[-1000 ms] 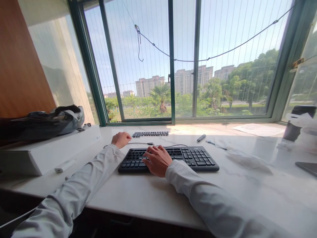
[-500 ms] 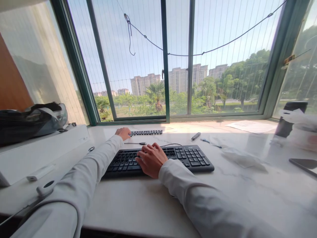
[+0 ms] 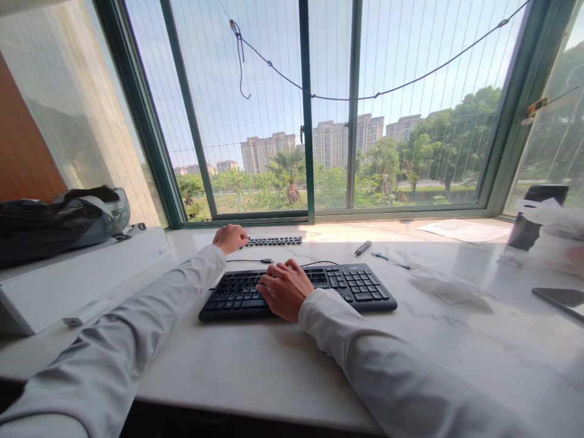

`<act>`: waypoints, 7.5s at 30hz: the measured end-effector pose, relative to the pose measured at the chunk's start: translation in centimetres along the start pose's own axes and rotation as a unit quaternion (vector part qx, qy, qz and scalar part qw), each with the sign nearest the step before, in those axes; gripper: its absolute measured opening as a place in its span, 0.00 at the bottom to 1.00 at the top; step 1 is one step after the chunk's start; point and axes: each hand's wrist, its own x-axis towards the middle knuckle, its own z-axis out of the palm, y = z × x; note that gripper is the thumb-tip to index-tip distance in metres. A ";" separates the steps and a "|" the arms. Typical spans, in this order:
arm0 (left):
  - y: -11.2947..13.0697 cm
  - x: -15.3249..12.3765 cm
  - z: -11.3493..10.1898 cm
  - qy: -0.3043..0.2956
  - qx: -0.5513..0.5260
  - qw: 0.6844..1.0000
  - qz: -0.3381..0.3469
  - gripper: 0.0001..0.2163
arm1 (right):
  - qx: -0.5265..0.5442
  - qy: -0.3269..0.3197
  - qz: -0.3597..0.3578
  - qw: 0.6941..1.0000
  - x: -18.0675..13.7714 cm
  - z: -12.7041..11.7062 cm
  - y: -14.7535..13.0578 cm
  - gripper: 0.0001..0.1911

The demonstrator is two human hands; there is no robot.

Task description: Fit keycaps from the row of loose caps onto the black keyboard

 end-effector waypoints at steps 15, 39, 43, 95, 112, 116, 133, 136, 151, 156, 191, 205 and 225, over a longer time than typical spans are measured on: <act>5.6 -9.8 -3.3 0.087 -0.304 0.914 0.256 0.08 | -0.067 -0.016 0.057 0.996 0.7 1.1 0.2 0.18; 5.5 -9.7 -3.5 0.004 -0.411 0.883 0.225 0.14 | -0.065 -0.059 0.021 0.996 0.6 0.6 -0.5 0.17; 5.3 -9.6 -3.3 -0.059 -0.466 0.858 0.208 0.15 | -0.062 -0.059 0.006 0.996 0.6 0.5 -0.5 0.16; 1.0 -8.9 -4.3 -0.287 -0.365 0.869 0.170 0.17 | 0.004 -0.063 -0.044 0.997 0.6 0.9 -1.0 0.16; 1.5 -8.9 -5.4 -0.314 -0.315 0.886 0.128 0.18 | 0.027 -0.085 -0.087 0.992 0.5 1.0 -1.3 0.20; 1.3 -8.9 -5.3 -0.330 -0.326 0.877 0.124 0.18 | 0.021 -0.095 -0.078 0.992 0.6 1.0 -1.2 0.20; 1.6 -8.2 -4.9 -0.380 -0.252 0.887 0.077 0.20 | -0.005 -0.088 -0.107 0.990 0.9 0.7 -1.9 0.18; 1.6 -8.0 -4.8 -0.380 -0.241 0.890 0.075 0.20 | -0.004 -0.089 -0.108 0.990 0.9 0.9 -1.9 0.18; -1.1 -7.7 -2.2 -0.148 -0.300 0.939 -0.078 0.19 | 0.023 -0.036 -0.057 0.997 0.7 0.9 -2.2 0.22; -1.8 -8.0 -0.9 -0.060 -0.141 0.980 -0.128 0.12 | 0.035 -0.061 -0.063 0.996 0.6 1.2 -2.6 0.24; -1.3 1.1 4.7 -0.107 0.108 0.988 -0.004 0.09 | 0.052 0.000 -0.033 0.998 0.2 1.2 -1.5 0.23; 5.5 -3.8 -5.4 0.111 -0.095 0.983 0.114 0.15 | 0.029 0.042 0.097 0.994 0.7 0.7 0.8 0.18; 9.1 -9.7 -4.0 0.231 -0.139 0.929 0.254 0.09 | 0.230 0.105 0.236 0.938 1.0 2.1 3.2 0.11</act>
